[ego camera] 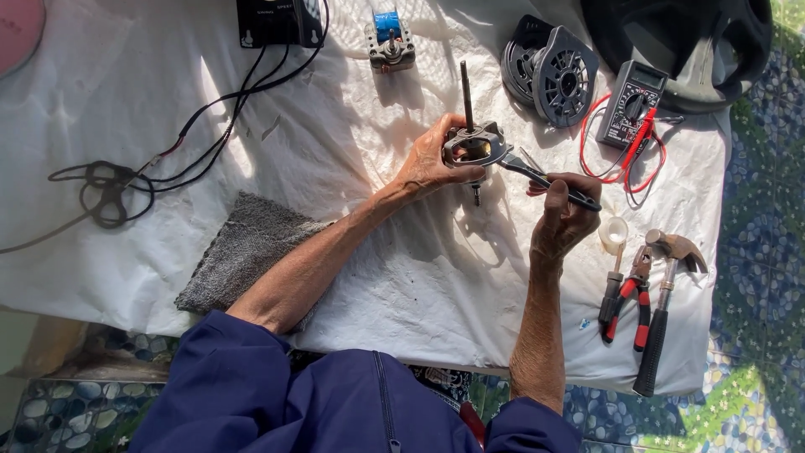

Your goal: Cleaning a small electric motor assembly using a brush and a small metal tool to remove dust and debris.

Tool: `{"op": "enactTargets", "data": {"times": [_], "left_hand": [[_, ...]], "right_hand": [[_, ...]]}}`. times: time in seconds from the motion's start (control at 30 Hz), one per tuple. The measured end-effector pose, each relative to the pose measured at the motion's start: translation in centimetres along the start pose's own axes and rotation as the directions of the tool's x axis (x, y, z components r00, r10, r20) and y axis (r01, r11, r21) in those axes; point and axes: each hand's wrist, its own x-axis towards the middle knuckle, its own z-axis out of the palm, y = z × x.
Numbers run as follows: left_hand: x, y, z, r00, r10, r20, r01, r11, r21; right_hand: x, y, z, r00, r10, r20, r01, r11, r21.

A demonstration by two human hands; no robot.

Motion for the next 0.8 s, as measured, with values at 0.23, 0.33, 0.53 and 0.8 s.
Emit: {"op": "enactTargets", "data": {"times": [0.23,0.33,0.53,0.8], "left_hand": [[0.2,-0.6,0.0,1.0,0.019,0.002,-0.019,1.0,0.005],[0.1,-0.6,-0.1,0.999,0.03,0.013,-0.03,0.999,-0.01],[0.1,-0.1,0.0,0.999,0.045,0.004,-0.045,0.999,-0.008],[0.2,0.0,0.1,0.999,0.044,0.01,-0.044,0.998,0.053]], "right_hand": [[0.1,0.9,-0.5,0.999,-0.003,-0.042,0.002,0.999,-0.043],[0.2,1.8,-1.2,0.994,0.024,-0.111,-0.027,0.999,-0.019],[0.6,0.8,-1.6,0.971,0.102,-0.216,-0.098,0.995,0.03],[0.6,2.8,-1.3,0.924,0.313,-0.219,-0.255,0.932,0.259]]}}
